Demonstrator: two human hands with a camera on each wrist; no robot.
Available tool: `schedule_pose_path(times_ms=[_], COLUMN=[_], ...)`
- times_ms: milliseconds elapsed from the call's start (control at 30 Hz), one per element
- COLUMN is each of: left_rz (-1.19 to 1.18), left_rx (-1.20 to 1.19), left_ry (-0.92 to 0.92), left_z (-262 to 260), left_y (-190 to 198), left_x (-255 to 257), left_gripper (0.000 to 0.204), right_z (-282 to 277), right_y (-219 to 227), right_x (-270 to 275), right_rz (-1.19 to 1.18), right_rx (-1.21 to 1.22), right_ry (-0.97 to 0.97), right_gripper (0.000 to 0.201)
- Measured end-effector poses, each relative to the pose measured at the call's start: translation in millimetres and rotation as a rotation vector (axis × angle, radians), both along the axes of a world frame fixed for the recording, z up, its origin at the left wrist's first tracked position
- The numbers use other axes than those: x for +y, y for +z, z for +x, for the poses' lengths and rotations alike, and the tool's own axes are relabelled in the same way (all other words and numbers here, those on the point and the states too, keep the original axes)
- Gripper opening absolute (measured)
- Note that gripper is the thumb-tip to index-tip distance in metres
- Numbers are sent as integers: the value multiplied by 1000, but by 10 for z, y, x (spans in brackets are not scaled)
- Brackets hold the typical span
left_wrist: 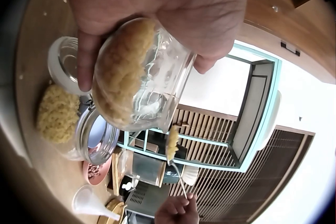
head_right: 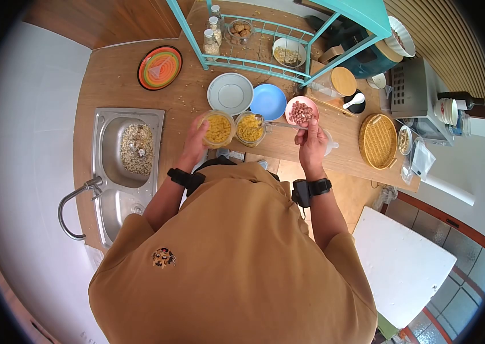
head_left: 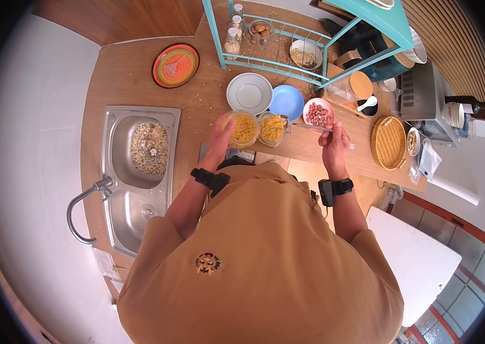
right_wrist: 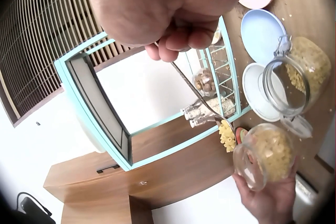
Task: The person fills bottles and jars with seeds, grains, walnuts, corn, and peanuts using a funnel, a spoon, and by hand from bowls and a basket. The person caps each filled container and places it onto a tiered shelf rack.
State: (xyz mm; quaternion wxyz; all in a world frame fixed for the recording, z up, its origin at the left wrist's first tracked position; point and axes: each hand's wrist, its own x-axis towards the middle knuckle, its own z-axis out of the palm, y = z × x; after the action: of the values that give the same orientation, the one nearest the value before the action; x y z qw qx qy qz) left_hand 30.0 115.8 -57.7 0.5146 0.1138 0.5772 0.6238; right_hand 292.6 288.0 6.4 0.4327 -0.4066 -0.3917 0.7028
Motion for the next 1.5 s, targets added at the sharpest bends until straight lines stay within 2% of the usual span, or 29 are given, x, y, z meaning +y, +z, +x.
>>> schedule_pose_path(times_ms=[200, 267, 300, 367, 400, 467, 600, 667, 700, 767, 800, 833, 900, 933, 1067, 1133, 1167, 1233, 1333, 1500], left_rz=[29, 38, 46, 43, 40, 38, 43, 52, 62, 78, 91, 92, 23, 22, 58, 40, 72, 102, 145, 116], left_rx=[-24, -24, -24, -27, -30, -35, -7, 52, 111, 133, 155, 157, 229, 229, 122, 109, 81, 54, 134, 27], left_ry=[35, 36, 37, 32, 27, 32, 34, 9, -16, -40, -58, -59, -115, -113, -96, -92, -92, -89, -104, -78], left_z=[-21, -21, -22, -28, -30, -26, -29, -28, -21, 1, 8, 19, 43, 48, 59, 66, 73, 68, 52, 60], left_y=[94, 100, 103, 99, 97, 103, 75, 17, -13, -31, -38, 40, 201, 197, 218, 224, 205, 136, 50, 53], left_x=[2, 6, 8, 3, 0, 1, 1, -2, 4, 26, 33, 45, 43, 39, 15, 8, 9, 6, 1, 0], left_gripper=[48, 48, 47, 47, 47, 46, 43, 44, 44, 44, 45, 45, 45, 45, 45, 44, 44, 43, 44, 46], right_z=[37, 11, 1, -43, -56, -80, -122, -207, -250, -367, -434, -496, -604, -628, -621, -600, -587, -581, -555, -483], right_y=[-77, -5, 42, 209, 278, 400, 594, 703, 731, 772, 806, 824, 838, 815, 450, 302, 223, 133, 130, 86], right_x=[-69, -113, -131, -164, -171, -180, -246, -283, -303, -328, -317, -322, -356, -372, -387, -398, -396, -380, -353, -299], right_rz=[279, 446, 446, 678, 679, 966, 865, 738, 739, 720, 884, 886, 1141, 1146, 1086, 491, 491, 303, 256, 143], right_rx=[-275, -461, -462, -629, -628, -700, -557, -301, -303, -370, -456, -455, -525, -537, -487, -481, -481, -331, -260, -212], right_ry=[48, 105, 105, 193, 193, 261, 145, 117, 113, 351, 438, 436, 571, 612, 582, 543, 544, 407, 319, 212], right_gripper=[32, 30, 30, 29, 29, 27, 25, 21, 21, 15, 8, 8, 6, 6, 11, 22, 22, 32, 35, 36])
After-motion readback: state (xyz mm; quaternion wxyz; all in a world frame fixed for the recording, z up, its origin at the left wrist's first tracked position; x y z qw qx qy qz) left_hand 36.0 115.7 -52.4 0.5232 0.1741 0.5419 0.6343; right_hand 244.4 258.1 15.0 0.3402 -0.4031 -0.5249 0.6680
